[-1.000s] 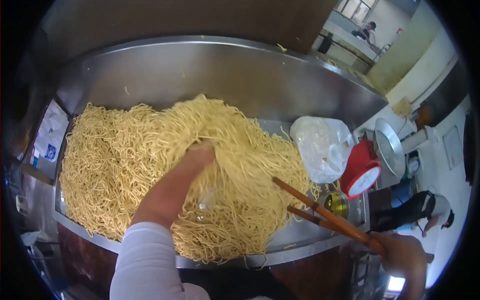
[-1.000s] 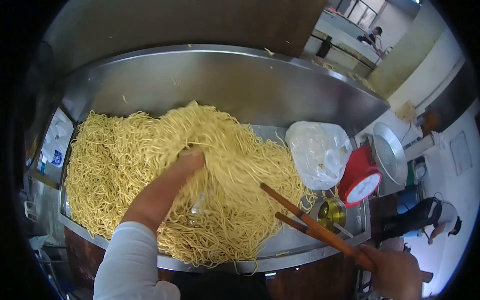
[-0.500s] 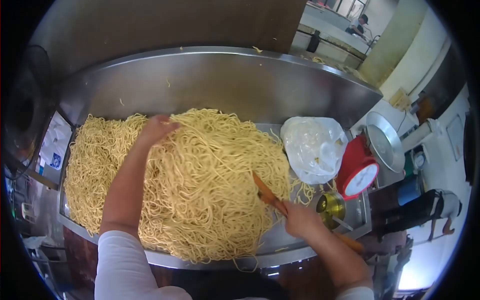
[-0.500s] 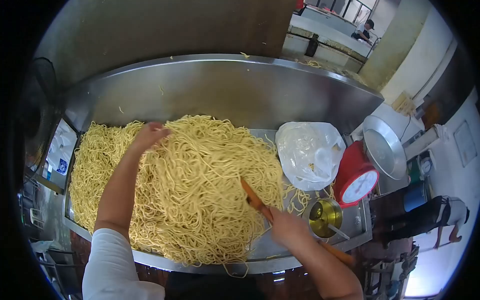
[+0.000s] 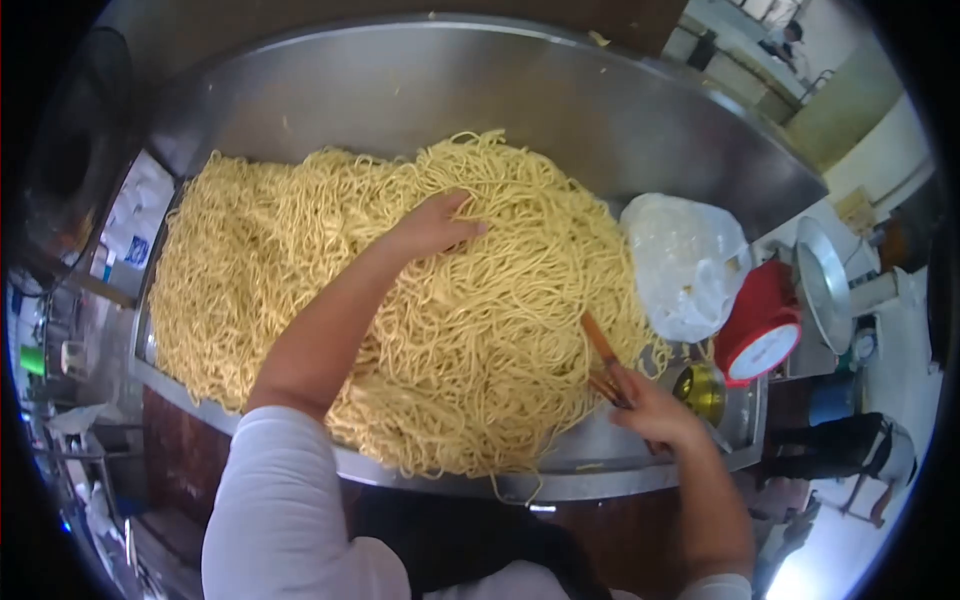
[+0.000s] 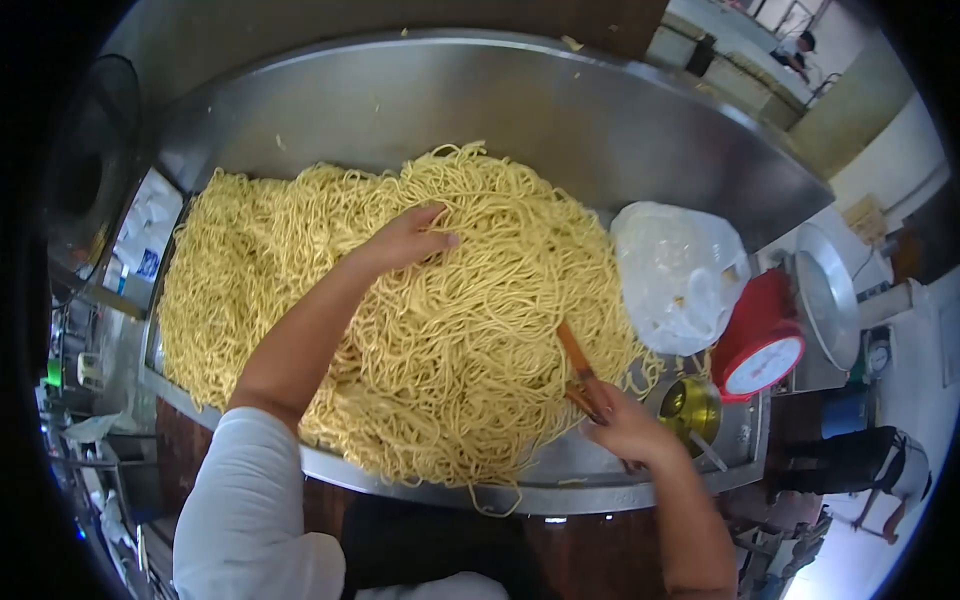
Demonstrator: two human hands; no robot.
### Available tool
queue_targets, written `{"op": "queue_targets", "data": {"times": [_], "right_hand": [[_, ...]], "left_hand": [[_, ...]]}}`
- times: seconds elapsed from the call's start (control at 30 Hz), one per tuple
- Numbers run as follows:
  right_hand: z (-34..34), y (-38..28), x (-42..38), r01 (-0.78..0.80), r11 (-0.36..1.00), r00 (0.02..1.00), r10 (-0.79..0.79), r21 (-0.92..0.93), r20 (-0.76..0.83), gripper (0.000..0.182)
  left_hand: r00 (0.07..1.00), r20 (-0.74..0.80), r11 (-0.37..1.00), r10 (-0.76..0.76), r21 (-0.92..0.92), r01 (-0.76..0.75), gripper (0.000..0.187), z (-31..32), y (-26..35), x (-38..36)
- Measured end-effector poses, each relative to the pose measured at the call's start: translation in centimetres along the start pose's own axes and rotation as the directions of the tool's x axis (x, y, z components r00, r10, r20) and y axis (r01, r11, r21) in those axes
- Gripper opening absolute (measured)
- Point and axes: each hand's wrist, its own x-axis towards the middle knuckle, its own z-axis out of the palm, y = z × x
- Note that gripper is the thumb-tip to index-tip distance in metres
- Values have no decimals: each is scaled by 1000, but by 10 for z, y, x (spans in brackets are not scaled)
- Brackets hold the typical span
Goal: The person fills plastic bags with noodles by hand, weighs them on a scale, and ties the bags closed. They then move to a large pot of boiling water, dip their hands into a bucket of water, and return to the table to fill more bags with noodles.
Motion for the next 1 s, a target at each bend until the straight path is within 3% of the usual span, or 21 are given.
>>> {"op": "queue_targets", "data": {"times": [0.07,0.1,0.13,0.2,0.23,0.27,0.33,0.37,0.5,0.6,0.67,0.73,0.8,0.87,0.93,1.0], "right_hand": [[-2,55,-24,220,976,975,-219,-10,37,68],[0,69,-43,-66,992,990,51,109,133,67],[1,80,-63,-348,919,922,300,184,245,66],[14,114,-98,-528,721,829,323,449,456,62],[26,131,-108,-523,651,840,286,549,461,61],[35,143,-114,-520,566,848,251,640,467,60],[45,147,-112,-462,535,878,162,707,451,54],[49,147,-111,-417,474,901,100,776,423,49],[48,132,-118,-343,586,935,138,734,327,44],[58,160,-109,-324,660,925,69,678,375,47],[66,165,-100,-342,650,896,6,679,445,50],[75,141,-97,-406,613,871,34,678,491,51],[82,138,-91,-414,572,874,33,708,484,55],[90,139,-92,-421,499,888,59,757,455,58],[86,132,-88,-338,665,916,72,666,394,58],[86,101,-81,-326,594,945,178,736,275,55]], "left_hand": [[976,-136,847,168,526,-73,91,8,-25,-81],[958,-113,787,265,599,-147,88,20,-25,-136],[962,50,712,267,663,-232,83,35,-31,-185],[928,363,779,80,558,-286,69,76,-44,-263],[939,276,793,206,515,-326,60,98,-76,-280],[948,253,790,192,534,-302,60,95,-82,-267],[981,173,606,85,773,-189,50,85,-76,-204],[986,74,639,147,754,-151,47,91,-94,-159],[941,-148,775,306,612,-156,32,97,-70,-66],[981,-67,673,184,735,-77,32,92,-48,-72],[975,219,744,-49,659,-110,40,86,-43,-84],[963,267,773,-40,619,-139,50,86,-59,-97],[957,276,702,-93,699,-133,57,68,-32,-139],[963,266,671,-30,720,-178,60,46,-3,-184],[990,91,765,109,629,-142,61,54,-10,-218],[961,175,806,212,524,-273,57,89,-13,-240]]}}
